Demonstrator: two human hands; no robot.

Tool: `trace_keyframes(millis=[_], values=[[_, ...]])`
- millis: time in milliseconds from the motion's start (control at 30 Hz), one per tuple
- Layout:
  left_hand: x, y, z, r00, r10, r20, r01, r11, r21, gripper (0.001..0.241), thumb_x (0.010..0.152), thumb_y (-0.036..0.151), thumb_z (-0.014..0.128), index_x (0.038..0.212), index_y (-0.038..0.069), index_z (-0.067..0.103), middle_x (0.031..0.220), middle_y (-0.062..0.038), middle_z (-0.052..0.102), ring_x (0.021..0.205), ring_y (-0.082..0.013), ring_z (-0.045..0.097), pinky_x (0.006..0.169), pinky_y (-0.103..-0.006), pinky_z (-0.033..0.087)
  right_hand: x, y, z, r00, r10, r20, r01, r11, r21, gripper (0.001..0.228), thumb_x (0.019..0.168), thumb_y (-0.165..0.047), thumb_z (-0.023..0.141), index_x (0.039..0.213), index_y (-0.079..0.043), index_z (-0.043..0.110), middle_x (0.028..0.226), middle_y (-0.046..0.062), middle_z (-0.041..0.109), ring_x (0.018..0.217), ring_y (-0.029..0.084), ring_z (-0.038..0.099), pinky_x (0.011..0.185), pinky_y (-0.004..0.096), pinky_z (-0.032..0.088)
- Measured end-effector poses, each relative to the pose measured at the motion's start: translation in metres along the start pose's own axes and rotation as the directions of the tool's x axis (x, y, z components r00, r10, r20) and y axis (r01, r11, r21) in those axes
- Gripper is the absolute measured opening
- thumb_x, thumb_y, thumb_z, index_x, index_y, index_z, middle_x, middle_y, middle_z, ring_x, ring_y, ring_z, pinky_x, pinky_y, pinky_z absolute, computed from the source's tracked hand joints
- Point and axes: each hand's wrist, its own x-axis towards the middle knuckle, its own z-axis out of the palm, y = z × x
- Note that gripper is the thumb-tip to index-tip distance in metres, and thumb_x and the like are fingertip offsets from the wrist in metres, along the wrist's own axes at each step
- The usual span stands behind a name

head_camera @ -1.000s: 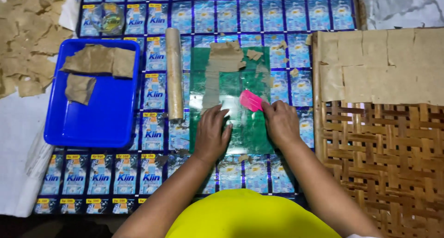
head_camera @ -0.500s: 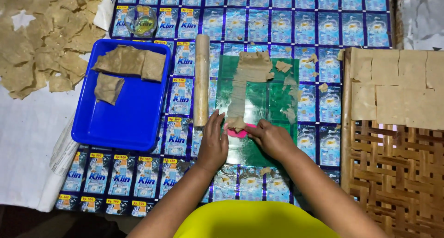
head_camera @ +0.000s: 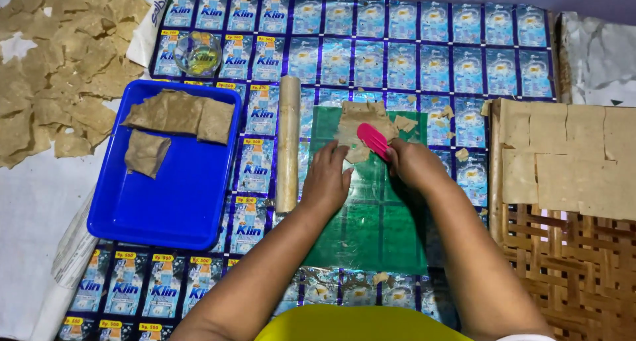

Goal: Flattening thin sheets of dough or similar material using a rolling pin and a small scraper on a workbench.

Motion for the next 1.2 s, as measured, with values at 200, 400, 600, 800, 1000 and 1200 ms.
trace_keyframes(millis=[200,400,600,800,1000,1200], values=[[0.082,-0.012,-0.003,0.999,0.023,-0.049,-0.027,0.997,-0.079,0.048,0.099,0.018,0.057,0.146,0.009,0.050,0.147,-0.018,0.052,0.141,-0.0370,0.047,0.119,-0.0504,0.035,-0.009,0.011,-0.049,0.999,0.046,-0.029,-0.041,0.985,0.165,0.025,0.103,-0.034,0.054,0.115,-0.018,0.067,0.098,0.023,0.075,0.109,0.047,0.068,0.093,0.059,0.053],[0.134,-0.041,0.025,0.994,0.062,0.086,-0.063,0.998,-0.002,0.042,0.103,0.022,0.054,0.145,0.016,0.055,0.136,-0.005,0.061,0.137,-0.0279,0.051,0.113,-0.0467,0.044,0.064,0.059,-0.029,0.993,0.103,-0.052,-0.096,0.989,0.111,0.026,0.104,-0.033,0.051,0.119,-0.020,0.068,0.100,0.021,0.073,0.111,0.048,0.066,0.095,0.060,0.052],[0.129,-0.032,0.007,0.996,0.066,0.054,-0.059,0.991,-0.121,0.043,0.102,0.032,0.060,0.143,0.018,0.056,0.125,-0.006,0.058,0.130,-0.0303,0.050,0.111,-0.0479,0.044,0.035,0.011,-0.064,0.997,0.017,-0.076,-0.003,0.985,0.173,0.021,0.105,-0.035,0.053,0.108,-0.022,0.069,0.092,0.019,0.074,0.106,0.049,0.066,0.093,0.061,0.052],[0.092,-0.025,-0.021,0.960,0.262,0.096,-0.256,0.964,-0.072,0.055,0.091,0.023,0.073,0.143,0.021,0.056,0.117,-0.009,0.061,0.122,-0.0354,0.058,0.118,-0.0576,0.035,-0.019,0.011,-0.042,0.993,-0.050,-0.110,0.042,0.996,-0.076,0.033,0.102,-0.038,0.055,0.131,-0.042,0.069,0.104,0.010,0.075,0.102,0.040,0.071,0.086,0.056,0.058],[0.045,-0.013,-0.022,0.963,0.194,0.188,-0.187,0.981,-0.055,0.046,0.096,0.022,0.067,0.141,0.018,0.059,0.134,-0.009,0.056,0.134,-0.0338,0.051,0.114,-0.0572,0.042,-0.061,0.020,0.015,0.965,0.214,-0.152,-0.193,0.971,0.139,0.040,0.102,-0.047,0.052,0.142,-0.049,0.058,0.112,0.006,0.067,0.115,0.035,0.065,0.096,0.054,0.056],[0.012,-0.026,-0.059,0.955,-0.222,-0.194,0.278,0.900,0.336,0.095,0.086,0.037,0.078,0.158,-0.001,0.029,0.163,-0.030,0.024,0.150,-0.0457,0.026,0.121,-0.0609,0.019,-0.127,-0.027,0.078,0.957,-0.079,-0.278,0.116,0.986,0.121,0.034,0.095,-0.018,0.066,0.128,-0.022,0.072,0.078,0.003,0.067,0.046,0.013,0.054,0.035,0.027,0.048]])
